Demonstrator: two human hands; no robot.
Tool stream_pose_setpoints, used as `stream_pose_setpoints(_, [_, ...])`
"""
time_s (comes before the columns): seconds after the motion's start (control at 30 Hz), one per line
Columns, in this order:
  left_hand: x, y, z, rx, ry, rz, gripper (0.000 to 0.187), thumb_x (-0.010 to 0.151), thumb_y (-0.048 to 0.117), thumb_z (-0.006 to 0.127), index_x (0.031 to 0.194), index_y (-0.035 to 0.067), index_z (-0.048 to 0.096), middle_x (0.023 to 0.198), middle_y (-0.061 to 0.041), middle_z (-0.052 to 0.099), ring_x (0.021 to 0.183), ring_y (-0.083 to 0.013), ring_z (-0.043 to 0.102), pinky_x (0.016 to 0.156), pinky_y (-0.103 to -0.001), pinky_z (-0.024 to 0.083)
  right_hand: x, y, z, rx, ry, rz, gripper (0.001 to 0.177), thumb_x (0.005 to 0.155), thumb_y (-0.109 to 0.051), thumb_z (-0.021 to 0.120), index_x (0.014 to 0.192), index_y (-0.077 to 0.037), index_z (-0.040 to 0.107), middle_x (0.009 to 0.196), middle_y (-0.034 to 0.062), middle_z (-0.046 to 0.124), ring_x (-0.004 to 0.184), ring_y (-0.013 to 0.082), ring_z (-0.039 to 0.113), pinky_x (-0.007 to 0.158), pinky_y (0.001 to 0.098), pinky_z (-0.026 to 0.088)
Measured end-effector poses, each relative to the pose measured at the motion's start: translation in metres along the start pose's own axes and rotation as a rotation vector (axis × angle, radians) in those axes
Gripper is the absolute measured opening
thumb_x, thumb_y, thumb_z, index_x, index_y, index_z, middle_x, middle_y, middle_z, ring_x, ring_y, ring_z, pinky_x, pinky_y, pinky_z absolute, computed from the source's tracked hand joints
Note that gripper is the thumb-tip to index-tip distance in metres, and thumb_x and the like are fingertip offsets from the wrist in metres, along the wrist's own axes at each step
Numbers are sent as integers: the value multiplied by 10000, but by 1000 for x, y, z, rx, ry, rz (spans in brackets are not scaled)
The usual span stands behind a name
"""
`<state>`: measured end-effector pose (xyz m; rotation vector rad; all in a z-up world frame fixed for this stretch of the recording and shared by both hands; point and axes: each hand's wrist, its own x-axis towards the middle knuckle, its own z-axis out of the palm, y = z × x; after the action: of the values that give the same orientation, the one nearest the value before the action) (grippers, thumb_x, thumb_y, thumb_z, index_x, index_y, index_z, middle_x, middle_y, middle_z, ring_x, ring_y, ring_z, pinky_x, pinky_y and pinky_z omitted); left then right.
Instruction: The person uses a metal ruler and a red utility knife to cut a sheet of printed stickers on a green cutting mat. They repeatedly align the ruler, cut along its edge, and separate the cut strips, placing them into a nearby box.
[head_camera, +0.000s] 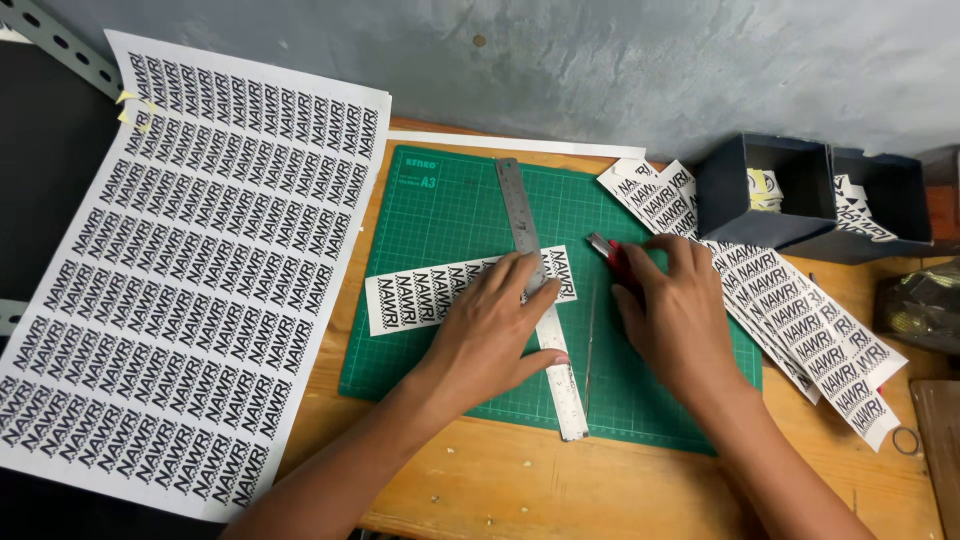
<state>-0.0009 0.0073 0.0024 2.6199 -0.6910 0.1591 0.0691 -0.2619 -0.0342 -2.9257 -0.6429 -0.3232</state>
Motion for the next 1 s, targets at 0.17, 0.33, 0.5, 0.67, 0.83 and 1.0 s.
stream_pose_setpoints(0.17, [-1, 1, 1, 2, 17, 3, 832, 881, 472, 927, 1475, -44, 657, 1470, -315, 565, 1523, -538, 520, 1219, -615, 478, 34, -49, -34, 189, -32, -279, 704, 970, -199, 798, 1645, -141, 609, 1553, 144, 656, 1552, 439, 506, 1158, 629, 444])
stream_pose_setpoints(0.33, [-1, 1, 5, 5, 32, -17, 895, 838, 503, 952, 1441, -79, 638, 1459, -310, 588, 1531, -511, 527, 1244, -582, 467, 38, -53, -26, 190, -197, -319, 826, 995, -177, 749, 1762, -182, 443, 1587, 121, 626, 1658, 427, 393, 1299, 748, 246])
stream_pose_setpoints(0.5, [0, 3, 3, 0, 25, -30, 911, 842, 507, 946, 1459, -77, 618, 1460, -306, 578, 1529, -515, 522, 1242, -593, 465, 42, -48, -23, 185, -237, -316, 881, 983, -223, 773, 1783, -213, 405, 1458, 84, 618, 1634, 381, 416, 1311, 755, 220])
stream_pose_setpoints(0.67, [0, 2, 4, 9, 19, -18, 900, 843, 497, 948, 1457, -74, 620, 1458, -308, 572, 1531, -521, 518, 1249, -594, 455, 45, -51, -30, 201, -248, -309, 890, 981, -227, 785, 1787, -206, 408, 1415, 93, 607, 1627, 410, 401, 1300, 772, 235])
stream_pose_setpoints(0.83, [0, 2, 6, 5, 21, -24, 884, 859, 492, 937, 1465, -69, 622, 1469, -311, 562, 1535, -528, 511, 1247, -602, 452, 51, -49, -32, 223, -261, -338, 888, 962, -224, 811, 1767, -170, 440, 1359, 101, 600, 1580, 422, 425, 1285, 801, 245])
stream_pose_setpoints(1.0, [0, 6, 0, -14, 23, -35, 861, 872, 481, 929, 1457, -81, 640, 1470, -323, 572, 1532, -540, 520, 1236, -609, 458, 56, -48, -33, 373, -225, -294, 900, 936, -177, 843, 1757, -134, 478, 1300, 110, 618, 1481, 413, 504, 1281, 806, 265])
